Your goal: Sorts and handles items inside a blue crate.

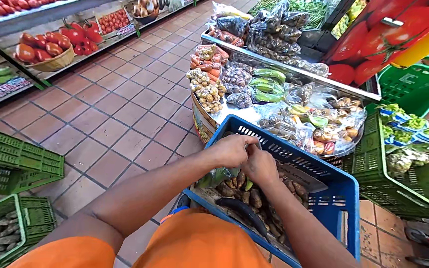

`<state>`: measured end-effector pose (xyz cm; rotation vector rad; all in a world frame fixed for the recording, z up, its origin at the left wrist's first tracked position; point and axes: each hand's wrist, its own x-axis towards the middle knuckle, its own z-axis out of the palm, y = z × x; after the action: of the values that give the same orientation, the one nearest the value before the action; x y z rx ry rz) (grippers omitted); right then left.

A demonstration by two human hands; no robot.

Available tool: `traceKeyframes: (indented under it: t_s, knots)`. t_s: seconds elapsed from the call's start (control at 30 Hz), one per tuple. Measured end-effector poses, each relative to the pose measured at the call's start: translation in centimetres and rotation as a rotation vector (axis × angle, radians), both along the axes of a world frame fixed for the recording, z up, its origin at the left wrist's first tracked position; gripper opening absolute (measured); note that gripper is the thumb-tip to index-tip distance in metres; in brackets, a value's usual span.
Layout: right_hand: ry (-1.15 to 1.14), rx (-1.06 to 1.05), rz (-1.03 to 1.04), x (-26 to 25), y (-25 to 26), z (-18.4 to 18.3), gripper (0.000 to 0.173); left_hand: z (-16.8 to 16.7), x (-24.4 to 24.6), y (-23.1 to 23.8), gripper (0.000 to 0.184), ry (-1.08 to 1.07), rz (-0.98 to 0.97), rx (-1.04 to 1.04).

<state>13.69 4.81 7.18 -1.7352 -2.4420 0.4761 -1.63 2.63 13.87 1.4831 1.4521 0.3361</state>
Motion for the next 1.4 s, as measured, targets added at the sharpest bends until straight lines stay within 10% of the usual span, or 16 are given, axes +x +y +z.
traceKeyframes:
  t_s: [0.43, 0.93, 1.13, 1.4]
  knots:
    - [-0.033, 0.017, 0.517, -1.4, 1.7, 1.2, 0.009, 0.7, -1.4, -0.7, 0.073, 0.031, 0.059, 0.01]
    - [-0.271, -0.247, 0.471, -5.8, 3.0, 1.3, 0.025, -0.8, -2.2, 0.3, 0.068, 0.006, 0.183, -0.021]
    - [0.12, -0.07, 0.805, 1.1, 6.2, 3.5, 0.045, 0.6, -5.6, -0.4, 0.069, -0.282, 0.303, -0.025]
    - [0.434, 0.283, 0.838, 2.1, 3.3, 6.9, 0.019, 0.1, -6.7, -0.7, 0.05, -0.138, 0.411, 0.129]
